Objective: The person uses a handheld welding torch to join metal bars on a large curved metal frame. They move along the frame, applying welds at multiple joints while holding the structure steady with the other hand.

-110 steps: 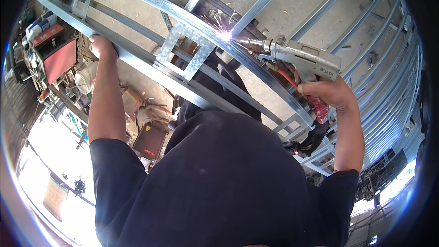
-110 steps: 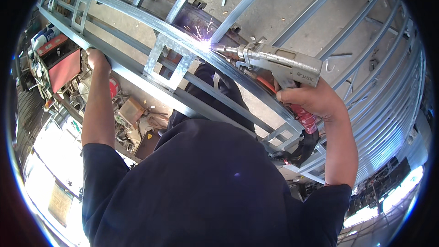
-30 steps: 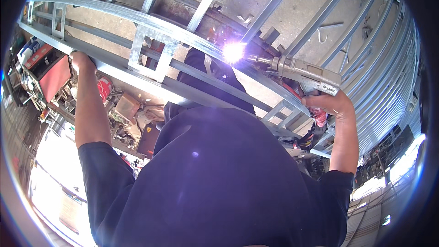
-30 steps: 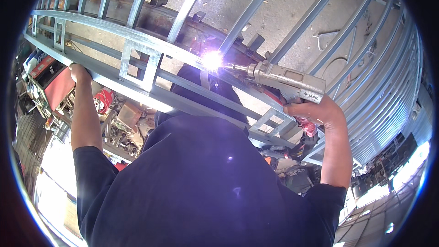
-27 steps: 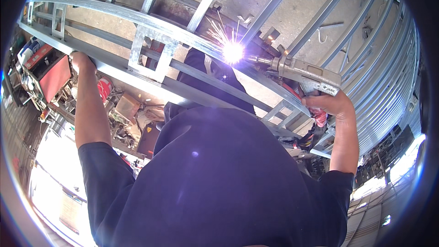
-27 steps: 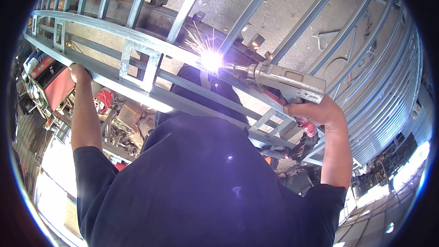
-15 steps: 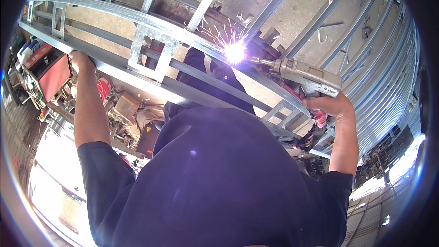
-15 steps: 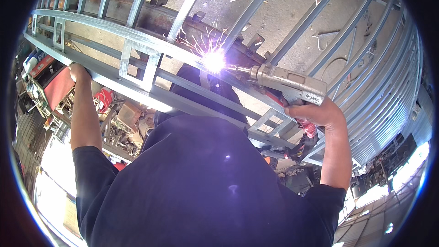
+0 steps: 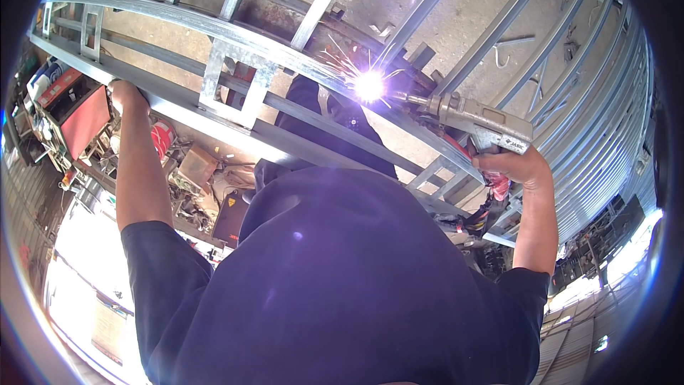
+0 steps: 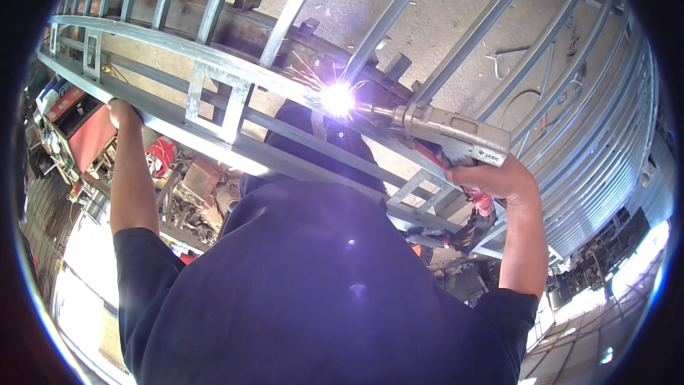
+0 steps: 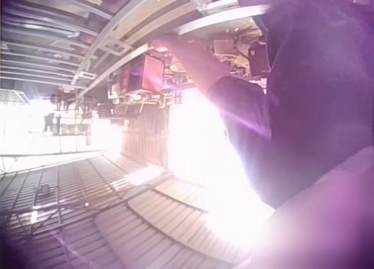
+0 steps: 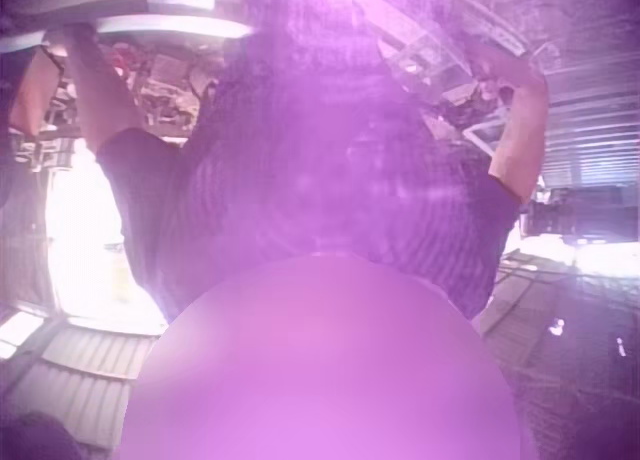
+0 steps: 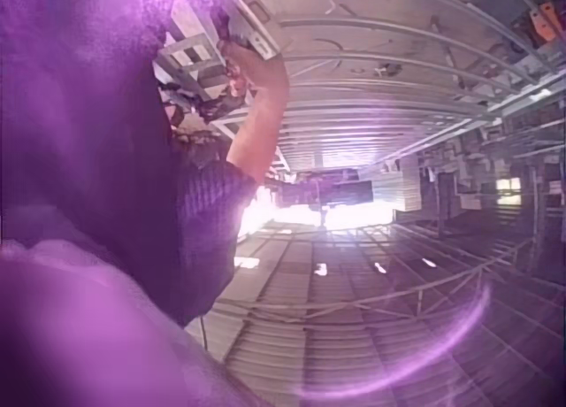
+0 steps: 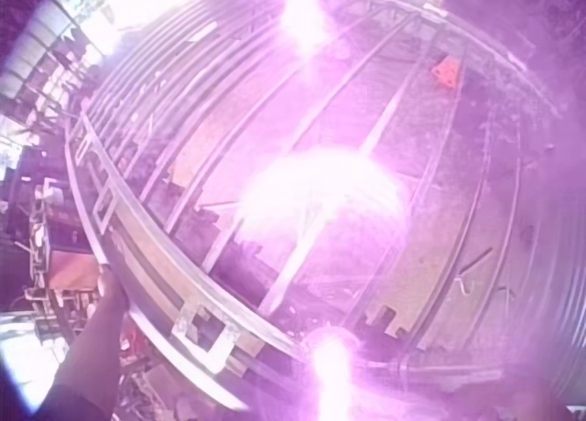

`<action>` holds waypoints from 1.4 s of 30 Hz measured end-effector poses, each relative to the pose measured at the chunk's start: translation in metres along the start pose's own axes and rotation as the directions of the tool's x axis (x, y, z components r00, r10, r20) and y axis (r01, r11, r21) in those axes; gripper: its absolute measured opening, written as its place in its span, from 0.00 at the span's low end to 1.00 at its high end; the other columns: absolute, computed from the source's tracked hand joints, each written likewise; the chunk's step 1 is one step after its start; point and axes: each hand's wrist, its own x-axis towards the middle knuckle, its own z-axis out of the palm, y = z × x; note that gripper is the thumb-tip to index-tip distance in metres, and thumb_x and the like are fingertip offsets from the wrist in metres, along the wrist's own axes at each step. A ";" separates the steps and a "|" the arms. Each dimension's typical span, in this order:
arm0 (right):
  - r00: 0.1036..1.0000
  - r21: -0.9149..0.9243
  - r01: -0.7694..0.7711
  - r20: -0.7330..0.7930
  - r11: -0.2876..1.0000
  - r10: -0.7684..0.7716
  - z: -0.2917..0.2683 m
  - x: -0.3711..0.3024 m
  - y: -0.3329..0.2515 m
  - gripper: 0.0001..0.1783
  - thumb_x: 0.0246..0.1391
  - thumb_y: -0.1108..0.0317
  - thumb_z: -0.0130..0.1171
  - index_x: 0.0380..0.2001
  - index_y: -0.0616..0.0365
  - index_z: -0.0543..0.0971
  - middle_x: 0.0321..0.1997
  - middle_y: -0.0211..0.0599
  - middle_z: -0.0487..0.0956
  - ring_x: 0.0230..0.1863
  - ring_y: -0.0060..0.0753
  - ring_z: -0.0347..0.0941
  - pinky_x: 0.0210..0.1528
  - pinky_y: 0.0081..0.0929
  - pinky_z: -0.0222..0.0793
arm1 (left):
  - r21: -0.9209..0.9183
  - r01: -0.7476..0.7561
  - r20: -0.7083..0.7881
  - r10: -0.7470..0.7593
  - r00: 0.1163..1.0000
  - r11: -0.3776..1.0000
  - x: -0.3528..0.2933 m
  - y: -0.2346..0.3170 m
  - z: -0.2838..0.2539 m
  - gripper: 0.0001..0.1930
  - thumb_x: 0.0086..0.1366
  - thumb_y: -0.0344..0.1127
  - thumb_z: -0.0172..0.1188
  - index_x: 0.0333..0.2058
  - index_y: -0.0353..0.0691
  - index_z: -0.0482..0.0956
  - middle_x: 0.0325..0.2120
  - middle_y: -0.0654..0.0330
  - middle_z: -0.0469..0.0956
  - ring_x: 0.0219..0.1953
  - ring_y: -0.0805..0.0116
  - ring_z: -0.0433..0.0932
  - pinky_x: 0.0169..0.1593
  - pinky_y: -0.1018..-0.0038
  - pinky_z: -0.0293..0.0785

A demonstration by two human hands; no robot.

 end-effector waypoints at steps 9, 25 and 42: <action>0.986 0.248 0.159 -0.081 0.955 -0.143 -0.004 -0.042 0.018 0.31 0.40 0.75 0.79 0.51 0.61 0.81 0.42 0.34 0.84 0.43 0.29 0.80 0.46 0.28 0.78 | -0.013 -0.007 -0.023 0.007 1.000 1.000 0.006 -0.009 0.005 0.32 0.75 0.54 0.39 0.56 0.29 0.77 0.50 0.48 0.83 0.49 0.54 0.84 0.52 0.61 0.81; 0.641 0.242 0.754 -0.474 0.610 -0.604 0.143 -0.146 0.028 0.47 0.55 0.42 0.71 0.63 0.67 0.66 0.47 0.41 0.77 0.34 0.29 0.79 0.35 0.28 0.77 | -0.075 -0.026 0.041 0.029 0.999 0.997 -0.040 0.008 -0.002 0.35 0.77 0.58 0.34 0.59 0.32 0.76 0.56 0.40 0.78 0.56 0.43 0.79 0.61 0.56 0.74; 0.103 -0.187 0.949 -0.578 0.254 -0.809 0.274 -0.168 -0.076 0.43 0.65 0.36 0.56 0.61 0.69 0.65 0.45 0.47 0.76 0.25 0.27 0.77 0.21 0.21 0.72 | -0.231 0.041 0.261 0.021 0.965 0.972 -0.024 -0.013 -0.026 0.38 0.77 0.58 0.42 0.72 0.34 0.54 0.70 0.37 0.56 0.70 0.39 0.62 0.70 0.54 0.64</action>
